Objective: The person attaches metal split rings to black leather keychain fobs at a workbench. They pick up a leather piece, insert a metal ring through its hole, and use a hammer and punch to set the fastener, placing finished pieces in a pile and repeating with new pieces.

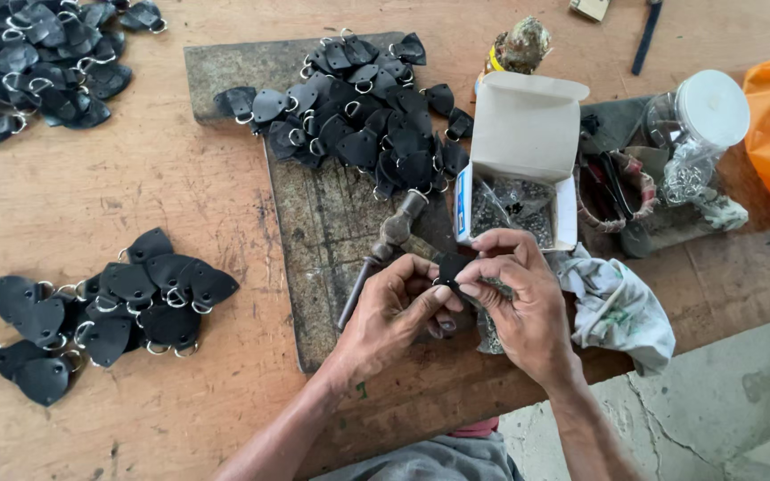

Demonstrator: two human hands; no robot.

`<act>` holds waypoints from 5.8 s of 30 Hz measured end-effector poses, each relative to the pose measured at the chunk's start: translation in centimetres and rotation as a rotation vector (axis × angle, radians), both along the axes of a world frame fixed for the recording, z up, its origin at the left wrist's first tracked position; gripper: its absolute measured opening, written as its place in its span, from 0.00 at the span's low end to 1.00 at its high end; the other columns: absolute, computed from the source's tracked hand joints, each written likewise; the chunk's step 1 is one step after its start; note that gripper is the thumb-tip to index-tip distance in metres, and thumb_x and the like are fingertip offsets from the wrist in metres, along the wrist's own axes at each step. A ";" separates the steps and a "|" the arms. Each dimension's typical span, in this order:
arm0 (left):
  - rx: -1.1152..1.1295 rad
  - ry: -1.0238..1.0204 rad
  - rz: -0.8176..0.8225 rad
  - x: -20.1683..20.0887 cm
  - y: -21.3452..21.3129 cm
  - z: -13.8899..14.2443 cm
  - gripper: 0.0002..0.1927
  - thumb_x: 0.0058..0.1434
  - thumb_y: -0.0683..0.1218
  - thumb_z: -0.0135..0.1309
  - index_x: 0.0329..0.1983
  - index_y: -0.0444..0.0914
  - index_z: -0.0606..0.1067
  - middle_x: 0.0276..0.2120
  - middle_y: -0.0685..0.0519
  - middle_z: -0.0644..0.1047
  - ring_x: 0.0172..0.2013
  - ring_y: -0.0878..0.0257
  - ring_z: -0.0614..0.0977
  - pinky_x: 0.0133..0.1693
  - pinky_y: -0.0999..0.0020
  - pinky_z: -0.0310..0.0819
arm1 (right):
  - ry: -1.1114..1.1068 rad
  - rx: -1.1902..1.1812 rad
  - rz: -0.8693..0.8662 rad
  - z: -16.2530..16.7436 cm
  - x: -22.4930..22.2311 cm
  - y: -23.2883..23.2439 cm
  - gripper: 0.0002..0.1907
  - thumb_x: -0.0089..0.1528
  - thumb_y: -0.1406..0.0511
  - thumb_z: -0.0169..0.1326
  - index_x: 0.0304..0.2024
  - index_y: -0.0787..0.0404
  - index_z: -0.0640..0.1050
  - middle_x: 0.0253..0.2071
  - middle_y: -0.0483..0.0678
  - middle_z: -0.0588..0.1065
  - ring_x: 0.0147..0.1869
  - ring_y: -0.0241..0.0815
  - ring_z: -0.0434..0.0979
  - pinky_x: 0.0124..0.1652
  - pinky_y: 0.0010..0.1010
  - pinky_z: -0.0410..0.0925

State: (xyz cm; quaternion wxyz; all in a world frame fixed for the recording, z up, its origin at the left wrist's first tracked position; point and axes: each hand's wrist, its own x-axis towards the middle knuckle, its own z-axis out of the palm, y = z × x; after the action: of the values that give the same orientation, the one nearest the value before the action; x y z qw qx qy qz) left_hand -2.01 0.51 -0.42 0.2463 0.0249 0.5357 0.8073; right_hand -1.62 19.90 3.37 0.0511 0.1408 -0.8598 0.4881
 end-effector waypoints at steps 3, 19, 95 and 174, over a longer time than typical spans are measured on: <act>0.010 0.003 -0.010 0.1 -0.1 0.1 0.09 0.71 0.43 0.50 0.49 0.32 0.70 0.36 0.50 0.82 0.35 0.68 0.83 0.37 0.72 0.80 | -0.039 -0.076 0.025 -0.3 -0.1 -0.5 0.05 0.61 0.72 0.61 0.40 0.62 0.81 0.55 0.46 0.70 0.54 0.34 0.76 0.52 0.24 0.74; -0.196 0.187 0.055 1.1 0.2 1.0 0.09 0.67 0.42 0.56 0.48 0.33 0.75 0.32 0.49 0.81 0.31 0.67 0.80 0.33 0.71 0.77 | -0.125 -0.217 0.006 -1.4 0.7 -0.1 0.14 0.63 0.70 0.60 0.51 0.60 0.75 0.52 0.47 0.76 0.51 0.35 0.80 0.50 0.25 0.77; -0.770 0.742 0.275 8.3 -6.9 2.2 0.12 0.61 0.35 0.55 0.48 0.32 0.76 0.42 0.43 0.81 0.39 0.49 0.84 0.40 0.60 0.81 | 0.035 0.754 -0.006 -0.1 0.2 -3.6 0.28 0.63 0.57 0.59 0.61 0.64 0.71 0.50 0.55 0.72 0.54 0.52 0.73 0.50 0.45 0.72; -0.894 1.273 0.467 9.7 -9.0 3.5 0.11 0.47 0.38 0.63 0.33 0.33 0.75 0.44 0.47 0.79 0.42 0.54 0.82 0.38 0.63 0.80 | 0.323 0.302 0.108 -4.3 4.6 -5.7 0.11 0.60 0.73 0.61 0.46 0.60 0.80 0.43 0.47 0.76 0.49 0.47 0.75 0.47 0.36 0.71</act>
State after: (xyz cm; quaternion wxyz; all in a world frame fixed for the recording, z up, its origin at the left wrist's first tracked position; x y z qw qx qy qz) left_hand 7.72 -8.50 3.05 -0.2938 0.2661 0.8363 0.3787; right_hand 3.00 14.19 -0.90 0.1402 0.2690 -0.8950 0.3270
